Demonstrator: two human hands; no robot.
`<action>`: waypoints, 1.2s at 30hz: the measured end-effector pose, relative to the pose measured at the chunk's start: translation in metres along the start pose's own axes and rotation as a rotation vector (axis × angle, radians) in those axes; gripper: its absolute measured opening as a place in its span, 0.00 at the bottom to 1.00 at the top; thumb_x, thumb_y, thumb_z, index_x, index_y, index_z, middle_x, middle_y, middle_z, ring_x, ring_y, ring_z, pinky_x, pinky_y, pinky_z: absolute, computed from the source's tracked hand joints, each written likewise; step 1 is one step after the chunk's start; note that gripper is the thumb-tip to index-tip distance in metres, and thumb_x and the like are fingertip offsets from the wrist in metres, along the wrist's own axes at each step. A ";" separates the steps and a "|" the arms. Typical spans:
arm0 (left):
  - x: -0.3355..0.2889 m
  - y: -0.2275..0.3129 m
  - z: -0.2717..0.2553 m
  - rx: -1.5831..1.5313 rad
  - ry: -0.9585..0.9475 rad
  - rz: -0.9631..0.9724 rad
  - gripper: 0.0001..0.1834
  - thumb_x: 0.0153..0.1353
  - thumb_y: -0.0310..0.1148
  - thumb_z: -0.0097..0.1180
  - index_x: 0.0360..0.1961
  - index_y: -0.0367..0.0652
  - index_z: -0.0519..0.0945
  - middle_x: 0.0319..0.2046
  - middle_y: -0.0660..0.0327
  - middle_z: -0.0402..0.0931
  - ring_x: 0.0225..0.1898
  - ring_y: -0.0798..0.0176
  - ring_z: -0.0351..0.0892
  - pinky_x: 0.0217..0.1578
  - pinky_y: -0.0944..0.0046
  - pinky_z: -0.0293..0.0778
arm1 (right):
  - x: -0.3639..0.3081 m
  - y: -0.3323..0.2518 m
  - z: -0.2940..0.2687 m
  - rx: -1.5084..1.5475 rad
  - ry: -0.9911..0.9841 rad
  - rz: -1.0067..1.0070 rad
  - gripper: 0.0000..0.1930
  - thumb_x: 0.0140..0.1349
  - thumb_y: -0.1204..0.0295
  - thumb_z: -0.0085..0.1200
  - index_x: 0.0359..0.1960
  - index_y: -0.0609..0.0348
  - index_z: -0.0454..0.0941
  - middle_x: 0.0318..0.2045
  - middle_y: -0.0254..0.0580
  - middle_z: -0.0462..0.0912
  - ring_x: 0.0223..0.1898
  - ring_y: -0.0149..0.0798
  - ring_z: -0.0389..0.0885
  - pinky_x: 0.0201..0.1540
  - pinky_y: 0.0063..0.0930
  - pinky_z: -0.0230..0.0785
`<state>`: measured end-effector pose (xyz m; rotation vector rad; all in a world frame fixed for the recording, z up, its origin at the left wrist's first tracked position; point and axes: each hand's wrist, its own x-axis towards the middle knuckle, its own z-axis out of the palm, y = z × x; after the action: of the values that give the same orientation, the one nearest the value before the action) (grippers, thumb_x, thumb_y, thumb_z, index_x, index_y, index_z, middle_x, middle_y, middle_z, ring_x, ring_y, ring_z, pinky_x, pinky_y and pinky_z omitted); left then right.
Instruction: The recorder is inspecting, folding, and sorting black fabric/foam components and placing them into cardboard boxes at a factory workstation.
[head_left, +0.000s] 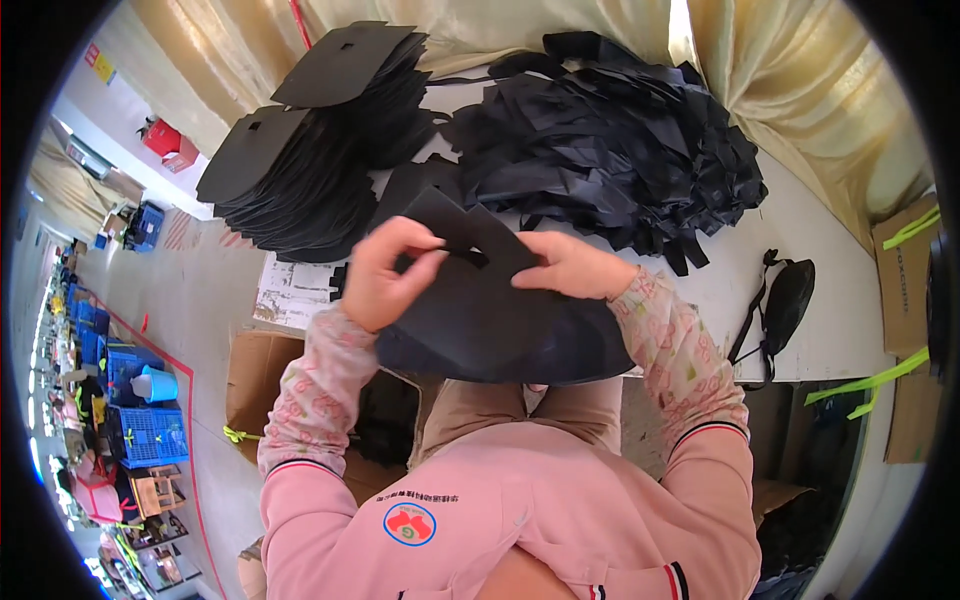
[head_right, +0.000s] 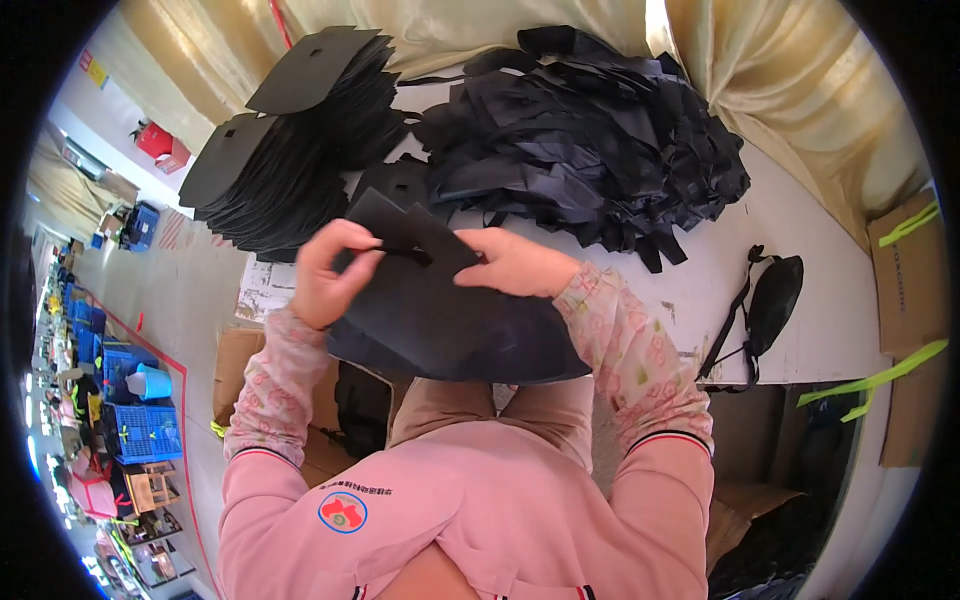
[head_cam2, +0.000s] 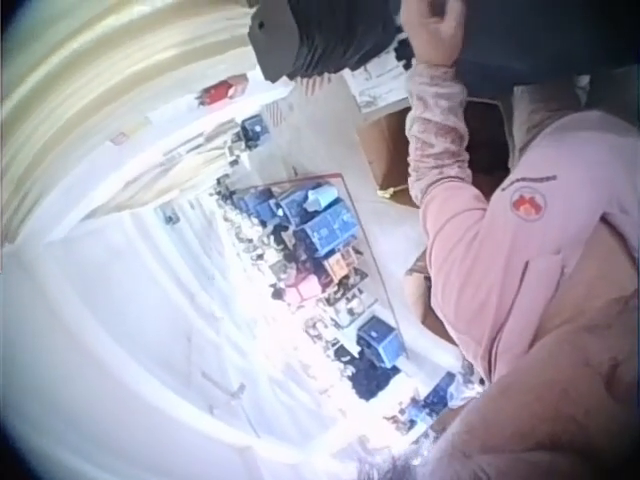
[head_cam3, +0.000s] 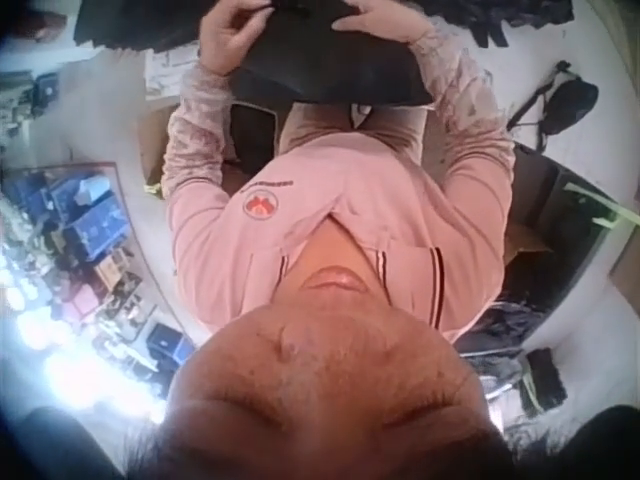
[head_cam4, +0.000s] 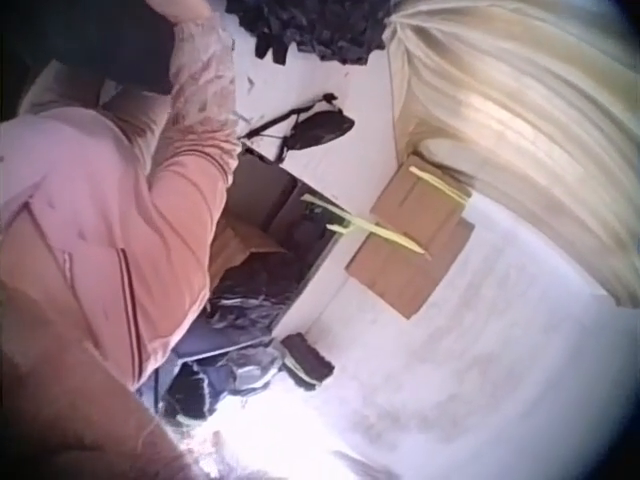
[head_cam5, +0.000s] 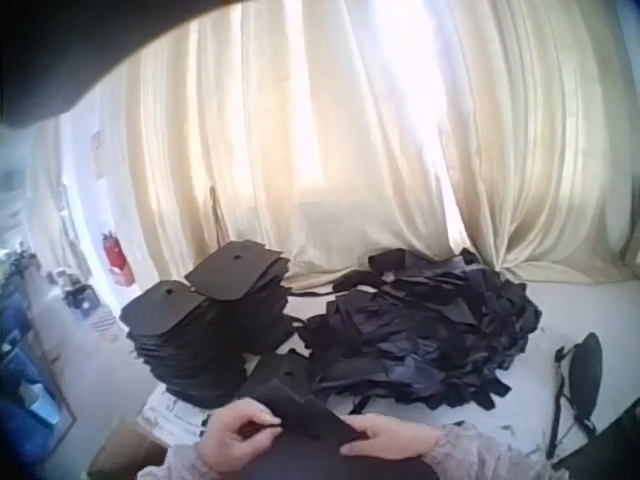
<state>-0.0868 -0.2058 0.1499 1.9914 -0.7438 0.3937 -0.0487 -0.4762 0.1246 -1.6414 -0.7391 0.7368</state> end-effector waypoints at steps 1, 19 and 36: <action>-0.002 -0.002 -0.007 -0.211 0.073 -0.171 0.06 0.58 0.18 0.59 0.36 0.38 0.77 0.32 0.64 0.77 0.33 0.71 0.78 0.35 0.70 0.76 | -0.004 0.015 -0.007 0.104 0.050 0.026 0.22 0.62 0.80 0.54 0.59 0.64 0.70 0.42 0.34 0.80 0.42 0.24 0.75 0.48 0.22 0.70; -0.040 -0.099 -0.038 0.145 -0.085 -0.514 0.23 0.57 0.38 0.65 0.52 0.40 0.76 0.49 0.54 0.77 0.52 0.55 0.76 0.55 0.58 0.70 | -0.075 0.091 -0.021 -0.596 0.353 0.302 0.27 0.51 0.75 0.64 0.56 0.54 0.73 0.41 0.55 0.83 0.45 0.54 0.81 0.46 0.41 0.73; 0.058 -0.081 0.161 -0.276 -1.198 -0.453 0.28 0.48 0.27 0.71 0.51 0.34 0.77 0.41 0.60 0.83 0.44 0.66 0.79 0.50 0.65 0.73 | -0.083 0.059 0.011 -0.976 0.500 0.111 0.35 0.48 0.75 0.66 0.61 0.47 0.67 0.41 0.41 0.82 0.40 0.46 0.79 0.44 0.36 0.65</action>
<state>0.0060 -0.3341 0.0462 1.9175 -0.9160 -1.2054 -0.1024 -0.5451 0.0717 -2.6239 -0.6714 -0.0419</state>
